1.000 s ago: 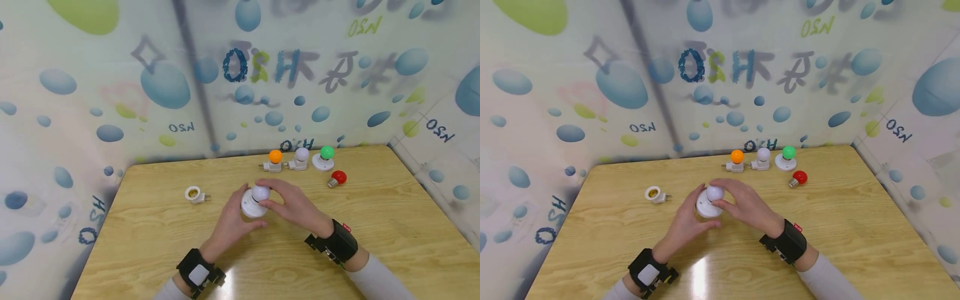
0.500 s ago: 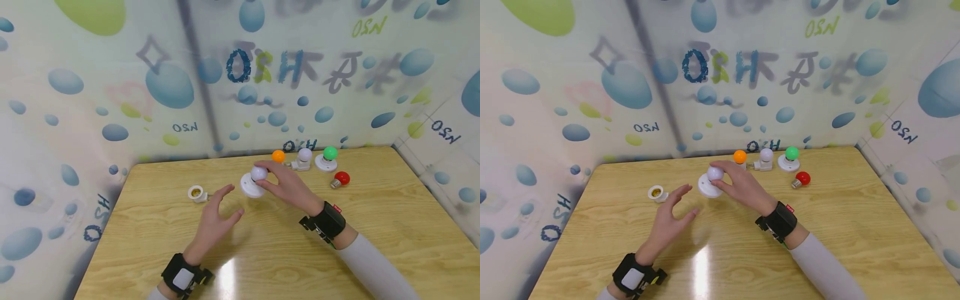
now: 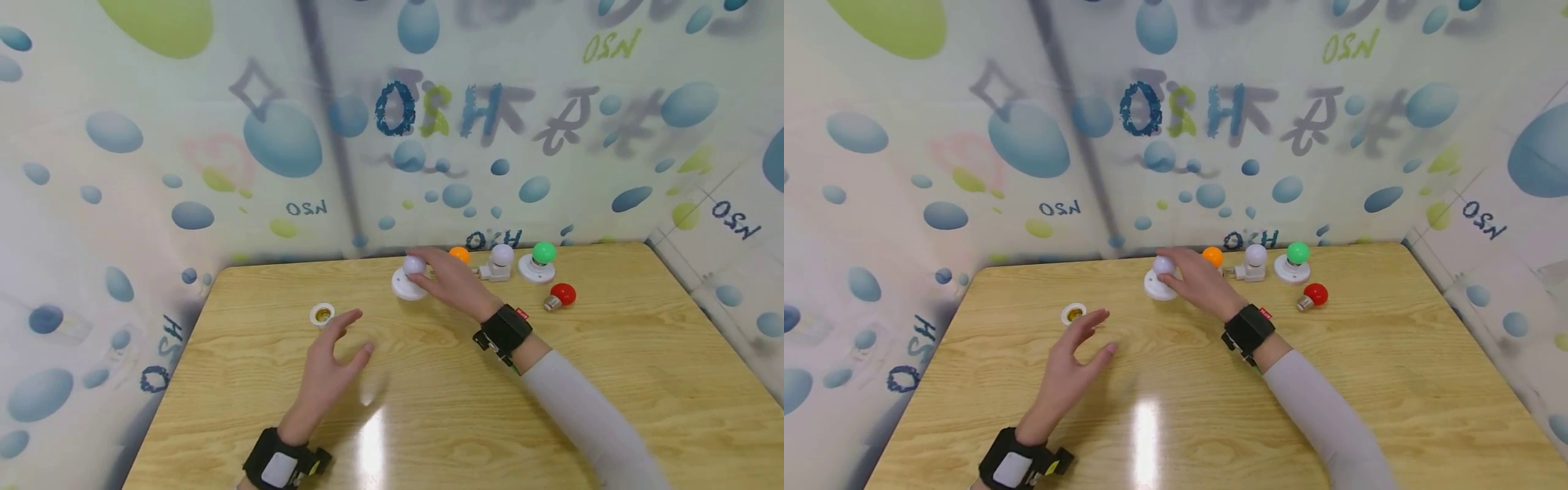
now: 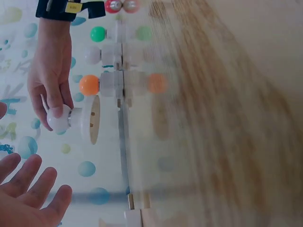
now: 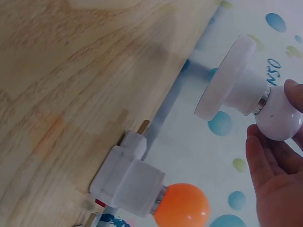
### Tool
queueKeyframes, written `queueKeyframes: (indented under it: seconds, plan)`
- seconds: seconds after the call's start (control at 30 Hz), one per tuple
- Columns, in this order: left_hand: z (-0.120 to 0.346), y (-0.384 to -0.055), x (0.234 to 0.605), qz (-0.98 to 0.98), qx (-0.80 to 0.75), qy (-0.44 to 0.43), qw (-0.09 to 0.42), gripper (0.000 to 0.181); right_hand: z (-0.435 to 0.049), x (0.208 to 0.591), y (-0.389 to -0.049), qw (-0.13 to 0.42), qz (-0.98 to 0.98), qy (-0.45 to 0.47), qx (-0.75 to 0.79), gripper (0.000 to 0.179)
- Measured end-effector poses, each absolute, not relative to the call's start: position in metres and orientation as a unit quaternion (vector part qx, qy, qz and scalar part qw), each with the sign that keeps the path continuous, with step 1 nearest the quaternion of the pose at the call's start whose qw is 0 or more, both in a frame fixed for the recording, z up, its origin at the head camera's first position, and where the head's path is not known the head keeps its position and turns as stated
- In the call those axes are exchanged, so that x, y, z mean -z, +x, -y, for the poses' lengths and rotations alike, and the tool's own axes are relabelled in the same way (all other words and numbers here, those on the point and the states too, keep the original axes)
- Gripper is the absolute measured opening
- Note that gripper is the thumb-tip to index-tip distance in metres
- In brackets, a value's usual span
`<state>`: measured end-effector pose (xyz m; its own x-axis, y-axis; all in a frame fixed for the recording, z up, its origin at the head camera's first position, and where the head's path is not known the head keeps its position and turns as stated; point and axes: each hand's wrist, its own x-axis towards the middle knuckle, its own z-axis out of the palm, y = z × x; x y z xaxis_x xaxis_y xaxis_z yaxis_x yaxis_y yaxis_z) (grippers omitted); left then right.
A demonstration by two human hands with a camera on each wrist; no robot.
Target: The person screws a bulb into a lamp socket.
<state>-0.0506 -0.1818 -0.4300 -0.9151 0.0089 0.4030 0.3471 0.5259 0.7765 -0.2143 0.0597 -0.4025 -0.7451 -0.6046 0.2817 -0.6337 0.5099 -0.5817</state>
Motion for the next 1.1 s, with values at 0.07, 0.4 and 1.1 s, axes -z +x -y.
queueKeyframes:
  seconds: [0.07, 0.4, 1.1]
  plan:
    - [0.184, -0.05, 0.431, 0.855, 0.476, -0.1, 0.177, 0.055, -0.056, 0.407, -0.219, 0.012, 0.872, 0.349, -0.344, 0.051]
    - [0.188, -0.048, 0.433, 0.857, 0.475, -0.098, 0.176, 0.054, -0.04, 0.422, -0.236, -0.015, 0.884, 0.338, -0.322, 0.051]
    - [0.196, -0.046, 0.438, 0.856, 0.465, -0.106, 0.197, 0.05, -0.028, 0.431, -0.243, -0.03, 0.902, 0.33, -0.276, 0.059]
